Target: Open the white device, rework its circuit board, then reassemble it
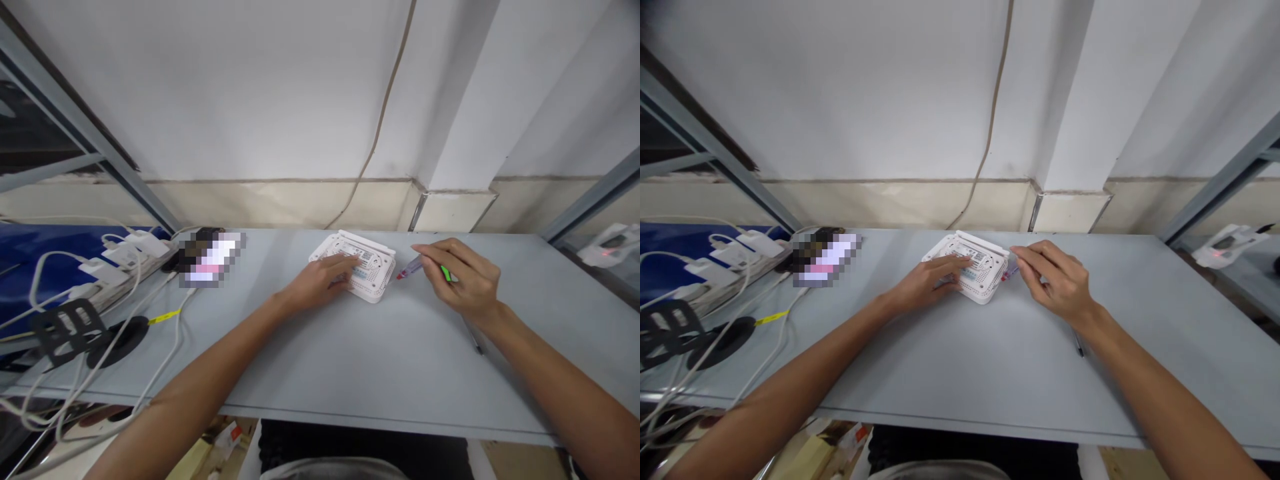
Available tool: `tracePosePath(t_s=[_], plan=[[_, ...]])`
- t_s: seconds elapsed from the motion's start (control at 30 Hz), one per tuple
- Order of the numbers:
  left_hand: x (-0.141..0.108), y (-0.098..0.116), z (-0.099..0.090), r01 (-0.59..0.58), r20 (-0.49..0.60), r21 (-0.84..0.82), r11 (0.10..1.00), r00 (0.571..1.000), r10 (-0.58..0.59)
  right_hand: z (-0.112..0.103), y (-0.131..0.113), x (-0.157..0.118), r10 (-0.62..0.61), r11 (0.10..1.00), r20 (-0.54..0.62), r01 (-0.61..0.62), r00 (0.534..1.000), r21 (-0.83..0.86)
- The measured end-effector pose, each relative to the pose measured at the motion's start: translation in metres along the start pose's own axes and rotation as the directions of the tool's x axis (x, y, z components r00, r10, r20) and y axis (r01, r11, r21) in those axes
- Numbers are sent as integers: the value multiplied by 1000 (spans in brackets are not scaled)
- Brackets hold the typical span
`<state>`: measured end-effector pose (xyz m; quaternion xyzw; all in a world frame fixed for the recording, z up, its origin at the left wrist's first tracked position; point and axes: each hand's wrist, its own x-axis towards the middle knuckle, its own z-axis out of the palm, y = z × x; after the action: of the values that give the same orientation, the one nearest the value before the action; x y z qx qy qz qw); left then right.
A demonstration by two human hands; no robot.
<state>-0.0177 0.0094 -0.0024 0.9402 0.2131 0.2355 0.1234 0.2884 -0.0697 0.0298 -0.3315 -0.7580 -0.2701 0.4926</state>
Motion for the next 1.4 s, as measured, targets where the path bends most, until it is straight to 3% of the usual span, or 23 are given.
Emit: tracePosePath(t_s=[0.2, 0.33, 0.6, 0.7, 0.77, 0.87, 0.97, 1.1, 1.23, 1.3, 1.4], plan=[[1, 5, -3, 33, 19, 36, 999, 999, -34, -10, -10, 3, -189, 977, 79, 195, 979, -81], [2, 6, -1, -47, -2, 71, 996, 999, 48, -12, -18, 5, -266, 962, 116, 271, 957, -25], [3, 4, 4, -132, -17, 154, 979, 991, 136, -6, 4, 1, -97, 989, 91, 106, 991, -107], [3, 4, 5, -142, -29, 167, 976, 989, 148, -8, 12, 0, -30, 994, 181, 47, 983, -96], [2, 4, 7, -144, -39, 175, 974, 987, 153, -15, 10, 4, 16, 996, 349, 17, 937, -92], [2, 5, 9, -128, -41, 169, 977, 990, 137, -31, -1, 12, 80, 996, 618, -42, 782, -76], [4, 6, 8, -116, -34, 145, 983, 992, 122, -44, -11, 16, 103, 992, 757, -121, 645, -32], [7, -1, -3, -50, -108, 148, 988, 992, 66, -45, -15, 12, 164, 984, 843, -144, 513, -104], [6, -16, -13, 230, -174, 184, 956, 964, -199, -30, -22, 6, 222, 975, 894, -100, 388, -198], [5, -20, -13, 338, -115, 191, 921, 940, -321, -20, -30, 4, 233, 972, 904, -106, 357, -209], [4, -21, -10, 402, -41, 219, 889, 914, -403, -6, -44, -2, 265, 964, 905, -129, 334, -234]])
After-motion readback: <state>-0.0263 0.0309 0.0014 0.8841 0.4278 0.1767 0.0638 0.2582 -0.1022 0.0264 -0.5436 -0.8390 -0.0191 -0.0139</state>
